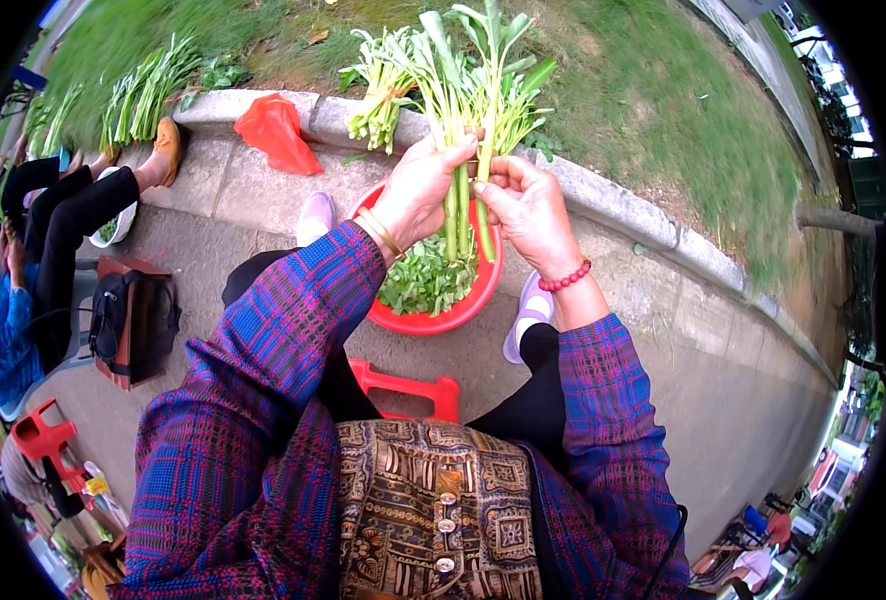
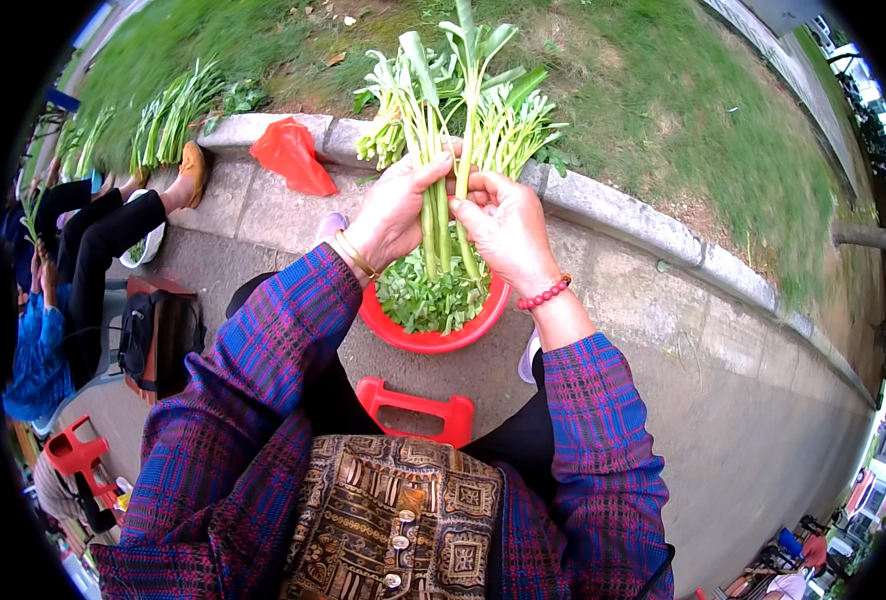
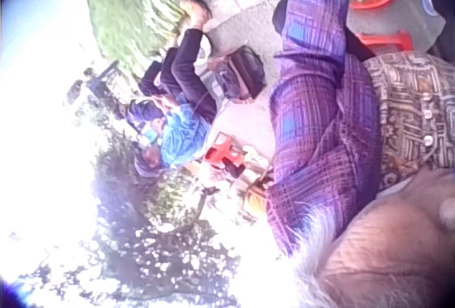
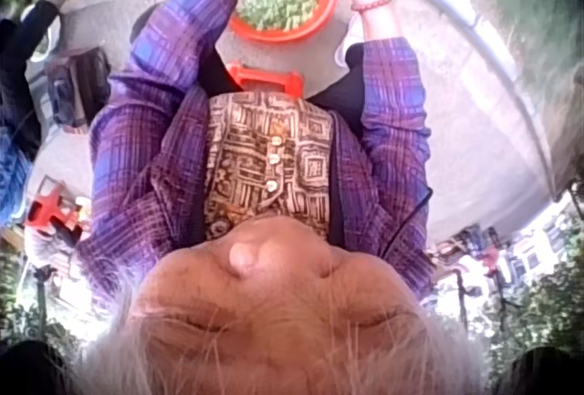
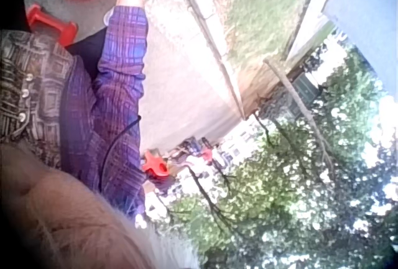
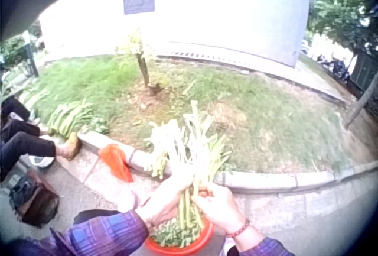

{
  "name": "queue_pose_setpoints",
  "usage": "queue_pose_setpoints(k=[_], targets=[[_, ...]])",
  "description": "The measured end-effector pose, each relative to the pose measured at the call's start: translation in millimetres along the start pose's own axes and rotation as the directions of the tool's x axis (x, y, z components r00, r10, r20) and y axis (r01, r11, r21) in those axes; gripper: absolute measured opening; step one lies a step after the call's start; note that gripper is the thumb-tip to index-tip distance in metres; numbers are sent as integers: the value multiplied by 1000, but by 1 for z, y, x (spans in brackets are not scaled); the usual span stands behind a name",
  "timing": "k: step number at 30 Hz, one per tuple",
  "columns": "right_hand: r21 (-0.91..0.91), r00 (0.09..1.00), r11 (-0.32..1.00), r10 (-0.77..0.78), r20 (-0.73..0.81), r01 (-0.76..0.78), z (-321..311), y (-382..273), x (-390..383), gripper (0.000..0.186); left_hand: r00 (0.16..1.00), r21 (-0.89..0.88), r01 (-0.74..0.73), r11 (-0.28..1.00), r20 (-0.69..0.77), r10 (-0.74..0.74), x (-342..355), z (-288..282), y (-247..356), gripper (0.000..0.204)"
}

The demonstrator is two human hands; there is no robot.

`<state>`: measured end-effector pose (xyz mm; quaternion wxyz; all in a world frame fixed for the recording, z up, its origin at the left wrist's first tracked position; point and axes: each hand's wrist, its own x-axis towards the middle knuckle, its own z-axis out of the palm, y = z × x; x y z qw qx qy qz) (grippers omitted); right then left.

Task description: The person picks through a bunch of green leafy vegetables by hand, removing individual leaves and placing them into a red plastic bowl.

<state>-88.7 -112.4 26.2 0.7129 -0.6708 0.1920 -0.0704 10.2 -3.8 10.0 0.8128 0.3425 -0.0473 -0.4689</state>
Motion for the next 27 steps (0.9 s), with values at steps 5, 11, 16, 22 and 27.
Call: queue_pose_setpoints(k=[5, 11, 16, 22, 27], targets=[[-86, 996, 992, -90, 9, 90, 2, 7, 2, 21, 999, -25, 21, 999, 48, -20, 0, -4, -6, 21], [-84, 997, 994, -76, 4, 76, 2, 2, -4, 24, 995, 26, 32, 999, 93, -35, 0, -2, -5, 22], [-117, 995, 988, -101, -26, 98, 1, 3, -5, 28, 997, 7, 18, 1000, 78, -19, -3, 5, 3, 23], [-288, 985, 944, -173, -15, 162, 7, 2, -2, 37, 997, 46, -66, 997, -23, 67, -3, 2, 2, 23], [-50, 987, 986, -155, 37, 156, 7, 0, 3, 34, 995, 88, -96, 991, 30, 94, -6, 11, 5, 24]])
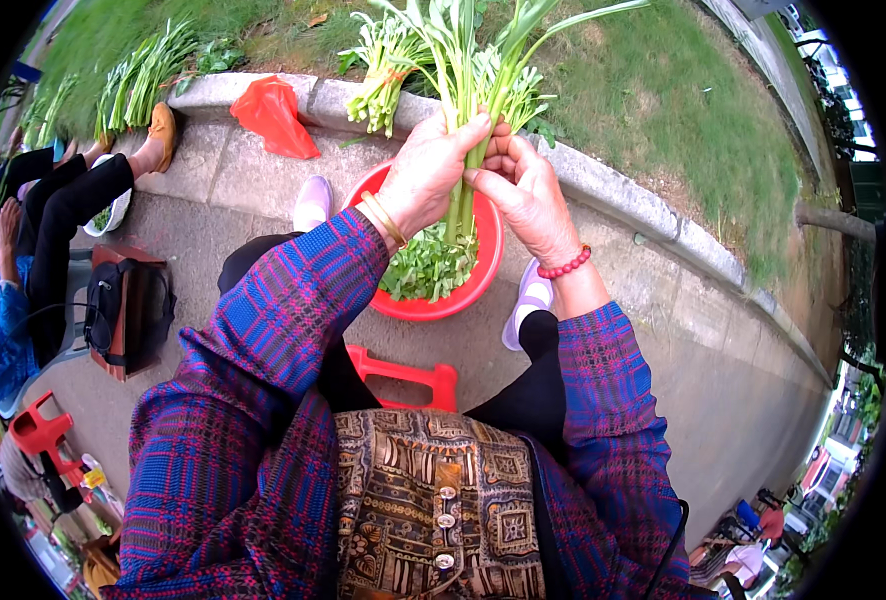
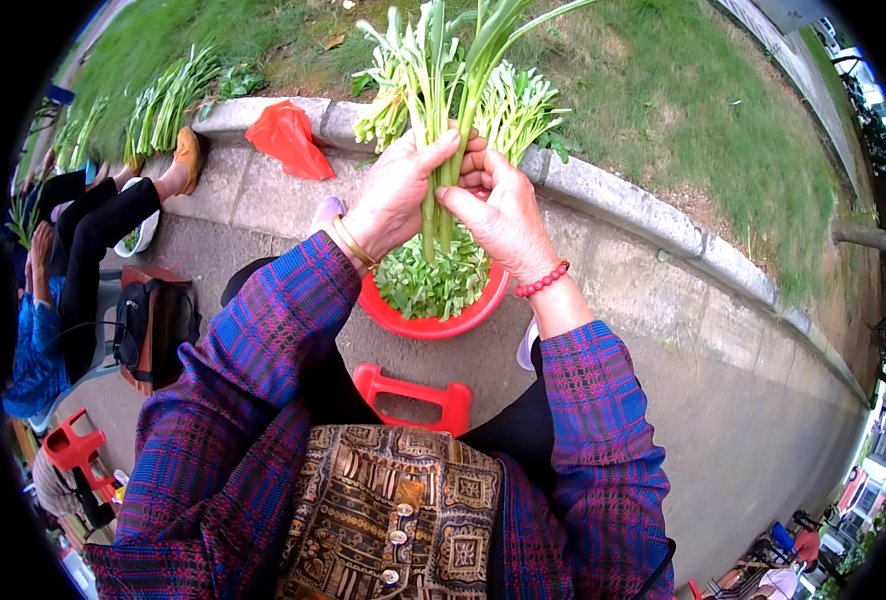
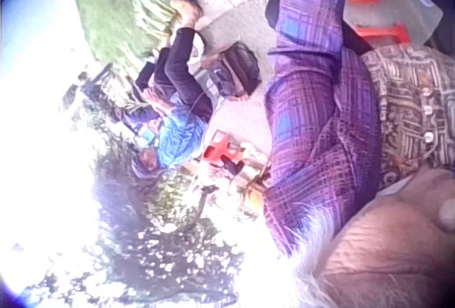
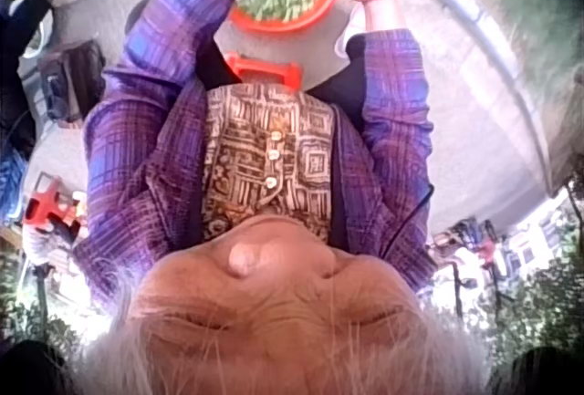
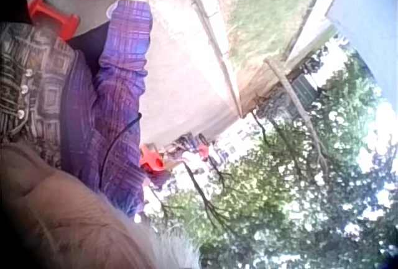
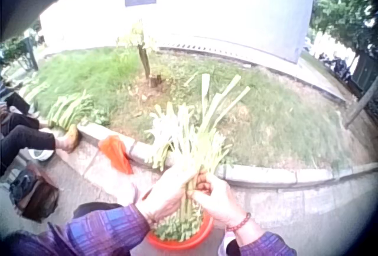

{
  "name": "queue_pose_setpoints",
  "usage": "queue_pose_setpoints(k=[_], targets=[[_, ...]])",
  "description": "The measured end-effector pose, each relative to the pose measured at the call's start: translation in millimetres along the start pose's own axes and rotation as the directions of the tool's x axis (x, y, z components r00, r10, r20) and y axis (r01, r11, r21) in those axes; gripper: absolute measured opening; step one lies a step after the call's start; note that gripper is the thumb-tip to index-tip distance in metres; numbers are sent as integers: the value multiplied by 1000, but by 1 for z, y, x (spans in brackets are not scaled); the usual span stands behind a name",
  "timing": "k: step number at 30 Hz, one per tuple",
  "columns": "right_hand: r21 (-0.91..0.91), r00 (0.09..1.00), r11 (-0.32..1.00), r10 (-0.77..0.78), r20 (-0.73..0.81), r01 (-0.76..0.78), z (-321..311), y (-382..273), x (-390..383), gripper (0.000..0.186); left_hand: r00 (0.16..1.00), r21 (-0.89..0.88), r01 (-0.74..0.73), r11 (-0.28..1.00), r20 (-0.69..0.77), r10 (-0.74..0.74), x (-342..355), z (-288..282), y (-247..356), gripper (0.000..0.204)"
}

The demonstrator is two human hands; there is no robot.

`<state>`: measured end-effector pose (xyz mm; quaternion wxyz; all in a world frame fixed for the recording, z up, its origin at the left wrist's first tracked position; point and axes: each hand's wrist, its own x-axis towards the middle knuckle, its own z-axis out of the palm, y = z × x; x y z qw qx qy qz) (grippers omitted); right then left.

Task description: The person picks through a bunch of green leafy vegetables by hand, removing individual leaves and placing them into a red plastic bowl.

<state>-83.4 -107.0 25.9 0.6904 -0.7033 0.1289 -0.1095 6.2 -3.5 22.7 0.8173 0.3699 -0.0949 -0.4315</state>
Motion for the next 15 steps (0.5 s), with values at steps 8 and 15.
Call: queue_pose_setpoints(k=[8, 15], targets=[[209, 972, 953, 196, 126, -219, -5, -9, 0, 26, 996, -56, 86, 995, 0, -86, 1, -12, 7, 25], [209, 985, 963, 159, 63, -168, -4, -10, -3, 19, 996, 2, 81, 997, -26, -81, 2, -15, 12, 26]])
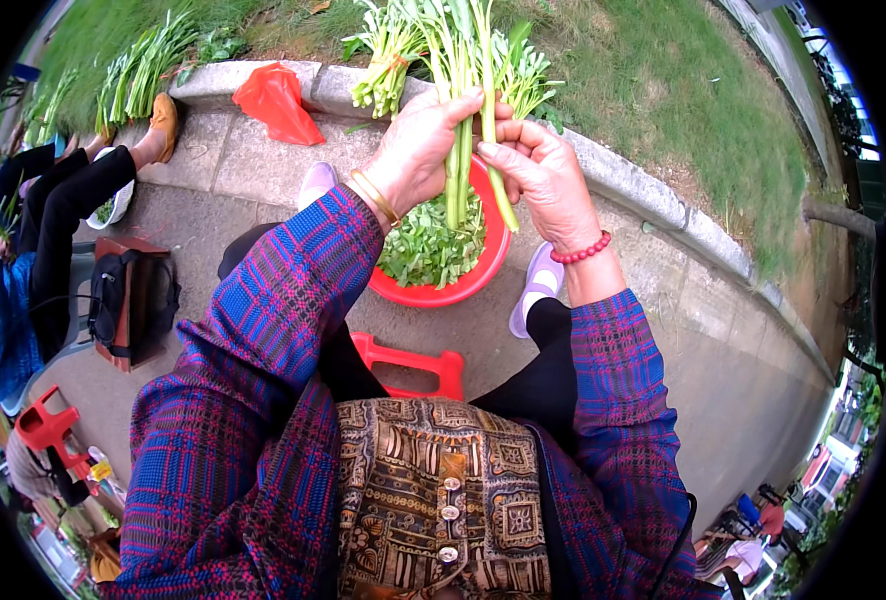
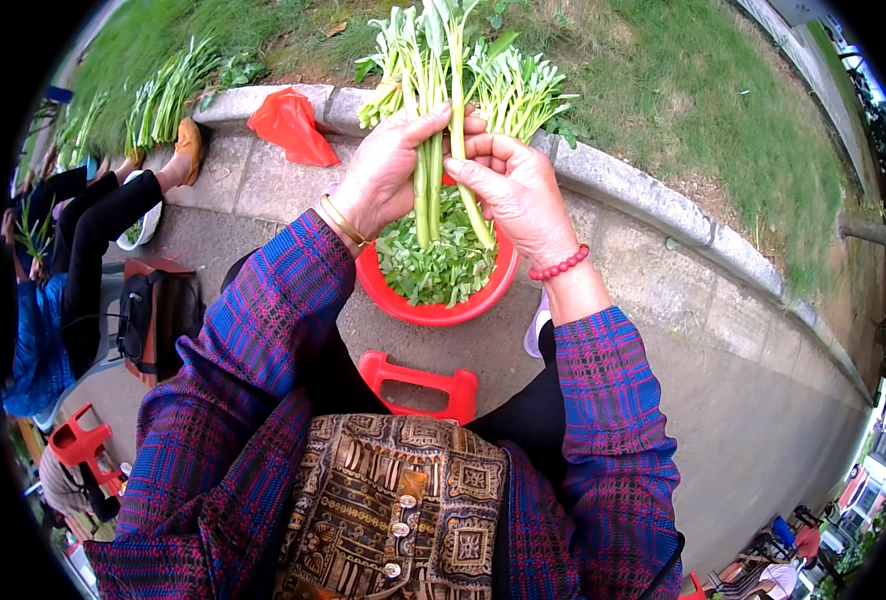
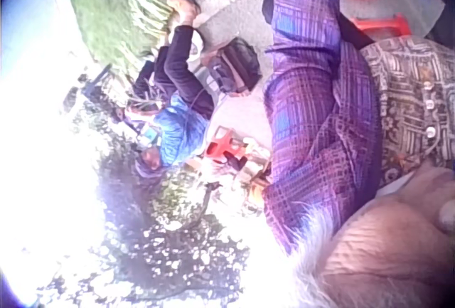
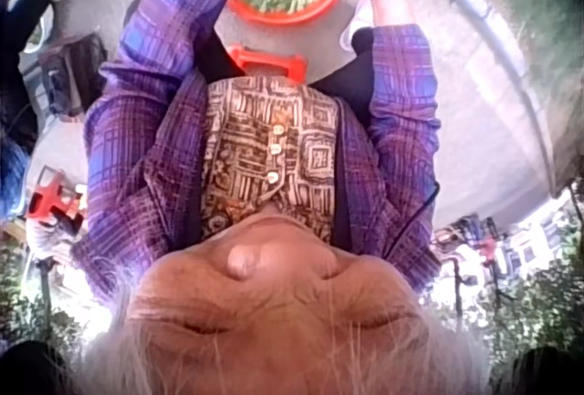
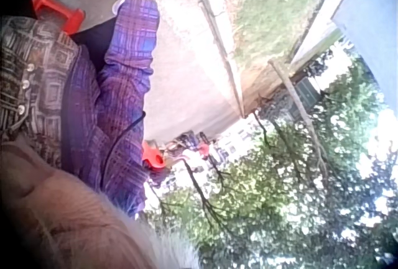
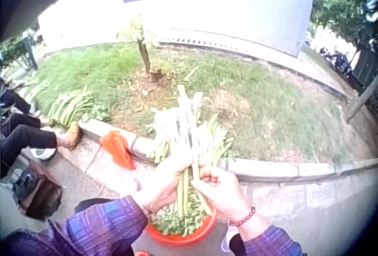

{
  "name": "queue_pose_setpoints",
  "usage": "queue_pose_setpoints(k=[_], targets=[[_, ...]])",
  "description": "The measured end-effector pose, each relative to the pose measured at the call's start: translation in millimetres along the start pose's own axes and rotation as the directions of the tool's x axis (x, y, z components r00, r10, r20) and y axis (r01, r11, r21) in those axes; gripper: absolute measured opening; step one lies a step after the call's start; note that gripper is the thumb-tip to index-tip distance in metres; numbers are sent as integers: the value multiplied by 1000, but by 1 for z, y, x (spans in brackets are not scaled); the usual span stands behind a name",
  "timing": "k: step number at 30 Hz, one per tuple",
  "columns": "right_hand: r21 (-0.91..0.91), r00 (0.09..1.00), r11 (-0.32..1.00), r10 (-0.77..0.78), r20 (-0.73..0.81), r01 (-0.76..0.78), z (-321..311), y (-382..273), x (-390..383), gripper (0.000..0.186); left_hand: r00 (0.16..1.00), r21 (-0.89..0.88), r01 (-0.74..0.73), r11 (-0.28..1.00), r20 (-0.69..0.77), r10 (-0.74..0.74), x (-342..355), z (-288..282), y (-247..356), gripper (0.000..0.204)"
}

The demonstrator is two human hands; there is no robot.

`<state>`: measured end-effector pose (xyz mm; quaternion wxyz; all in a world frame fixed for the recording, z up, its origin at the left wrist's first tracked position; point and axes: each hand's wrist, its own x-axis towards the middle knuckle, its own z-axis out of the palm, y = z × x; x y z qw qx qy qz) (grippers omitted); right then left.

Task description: The person picks through a bunch of green leafy vegetables by hand, removing individual leaves and placing them into a red plastic bowl.

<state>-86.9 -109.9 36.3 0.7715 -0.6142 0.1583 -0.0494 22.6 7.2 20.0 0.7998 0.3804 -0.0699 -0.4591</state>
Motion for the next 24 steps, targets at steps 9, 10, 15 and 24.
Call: queue_pose_setpoints(k=[9, 10, 15, 24], targets=[[-136, 976, 982, -153, -155, 132, 0, 25, 0, 15, 982, 205, -12, 979, -180, 50, 5, 0, 2, 19], [-144, 980, 984, -128, -151, 106, 1, 24, -1, 15, 987, 205, -10, 979, -157, 43, 5, -3, -2, 18], [-106, 991, 993, -58, -122, 45, 7, 17, -6, 14, 992, 195, -53, 979, -106, 75, 4, -1, -4, 16], [-151, 998, 988, -30, -53, 21, 7, 13, -8, 12, 988, 259, -28, 966, -143, 67, -1, 5, -1, 13]])
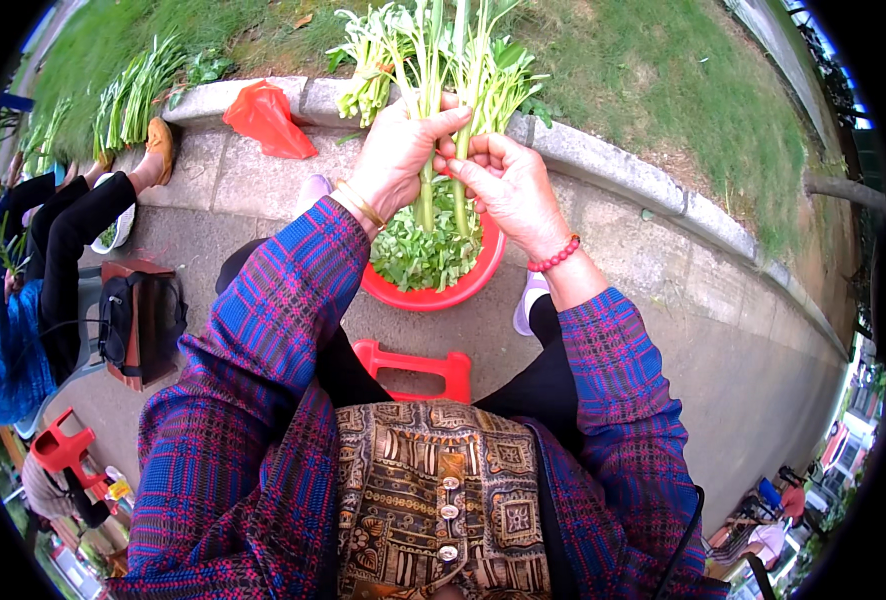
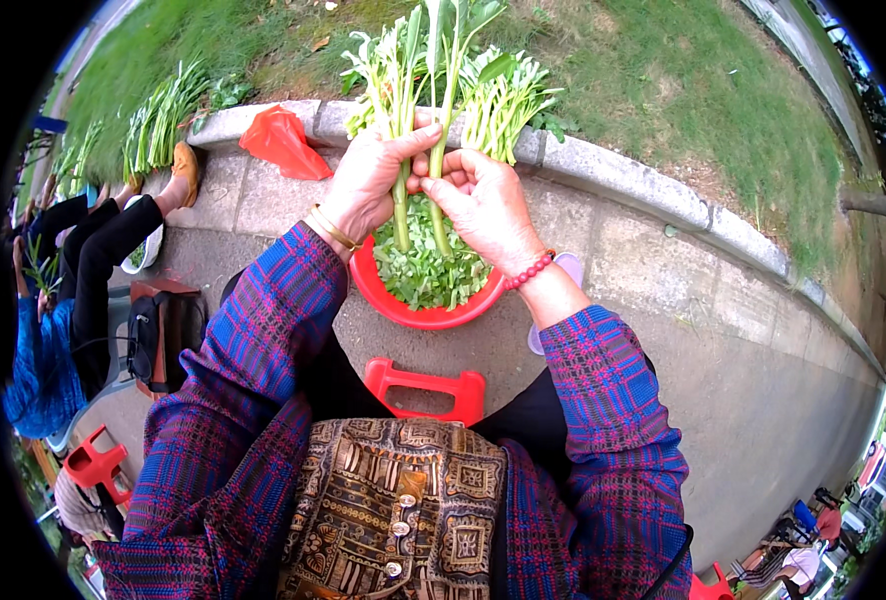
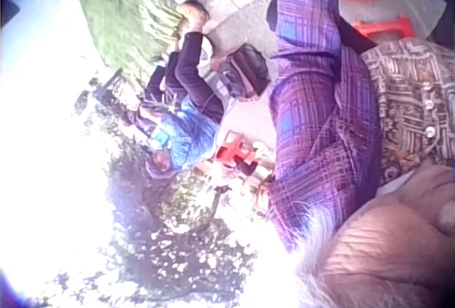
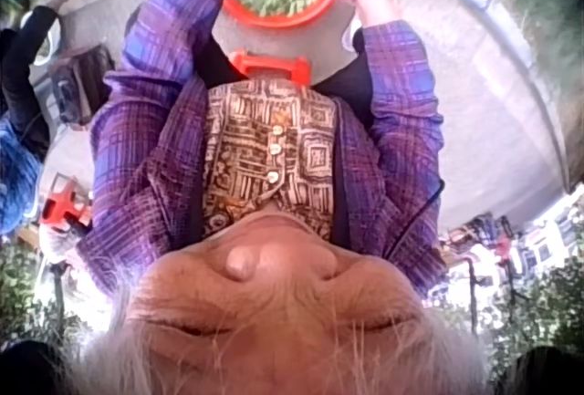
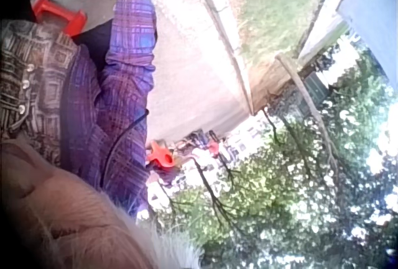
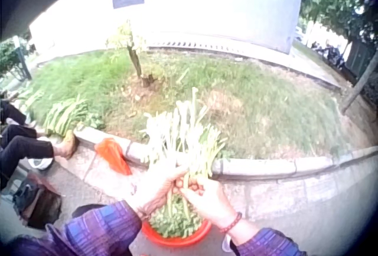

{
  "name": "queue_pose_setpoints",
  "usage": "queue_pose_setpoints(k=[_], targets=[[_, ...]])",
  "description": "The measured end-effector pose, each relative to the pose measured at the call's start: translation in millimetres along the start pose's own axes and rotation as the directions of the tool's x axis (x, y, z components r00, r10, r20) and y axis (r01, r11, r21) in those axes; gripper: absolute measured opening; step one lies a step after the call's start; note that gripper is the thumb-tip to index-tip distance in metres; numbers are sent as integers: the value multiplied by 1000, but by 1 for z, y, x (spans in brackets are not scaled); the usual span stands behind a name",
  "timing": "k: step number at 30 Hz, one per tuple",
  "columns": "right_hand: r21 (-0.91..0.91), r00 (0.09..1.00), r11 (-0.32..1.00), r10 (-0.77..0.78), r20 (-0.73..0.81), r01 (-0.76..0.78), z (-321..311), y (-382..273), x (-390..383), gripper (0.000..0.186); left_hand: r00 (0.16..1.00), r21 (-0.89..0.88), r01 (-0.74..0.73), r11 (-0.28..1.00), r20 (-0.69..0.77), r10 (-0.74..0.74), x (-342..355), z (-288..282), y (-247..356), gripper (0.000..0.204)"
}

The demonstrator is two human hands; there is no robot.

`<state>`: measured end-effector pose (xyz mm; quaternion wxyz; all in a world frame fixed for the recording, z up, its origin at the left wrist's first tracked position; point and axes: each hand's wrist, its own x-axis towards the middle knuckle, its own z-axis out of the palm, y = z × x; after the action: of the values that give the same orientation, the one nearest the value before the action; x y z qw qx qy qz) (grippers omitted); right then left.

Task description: The person picks through a bunch of green leafy vegetables by hand, removing individual leaves and placing them into a red plastic bowl.

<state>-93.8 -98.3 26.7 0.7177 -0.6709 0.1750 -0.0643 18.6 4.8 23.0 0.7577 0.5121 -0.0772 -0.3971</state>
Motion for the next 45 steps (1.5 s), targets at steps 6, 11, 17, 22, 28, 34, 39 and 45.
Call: queue_pose_setpoints(k=[6, 11, 17, 22, 28, 34, 39, 45], targets=[[-78, 1000, 997, 14, -13, -15, -4, 4, 3, 16, 999, 15, -35, 999, -18, 36, 5, -1, -9, 11], [-10, 1000, 1000, 22, -4, -22, -3, 2, 3, 21, 999, 3, -36, 999, -40, 36, 3, -2, -9, 14], [-54, 998, 998, -42, 44, 45, -8, 9, 8, 20, 998, 73, 14, 997, -69, -9, -2, 3, -3, 15], [-158, 999, 987, 6, 41, 1, -10, 11, 9, 17, 998, 114, 53, 992, -21, -51, -4, 1, 1, 15], [-178, 999, 984, -6, 40, 13, -12, 11, 8, 21, 999, 137, 15, 990, 35, -20, -1, -5, -3, 16], [-17, 976, 998, -69, -205, 67, -32, -7, 15, 30, 999, 139, 1, 990, 32, -5, -4, -2, -4, 16], [-27, 994, 995, 99, -54, -100, -40, -12, 14, 31, 1000, 194, 25, 981, -8, -24, -10, 3, -4, 17], [80, 971, 979, 172, 165, -187, -1, 11, 1, 21, 999, 82, -25, 996, -23, 27, -4, 0, -3, 17]])
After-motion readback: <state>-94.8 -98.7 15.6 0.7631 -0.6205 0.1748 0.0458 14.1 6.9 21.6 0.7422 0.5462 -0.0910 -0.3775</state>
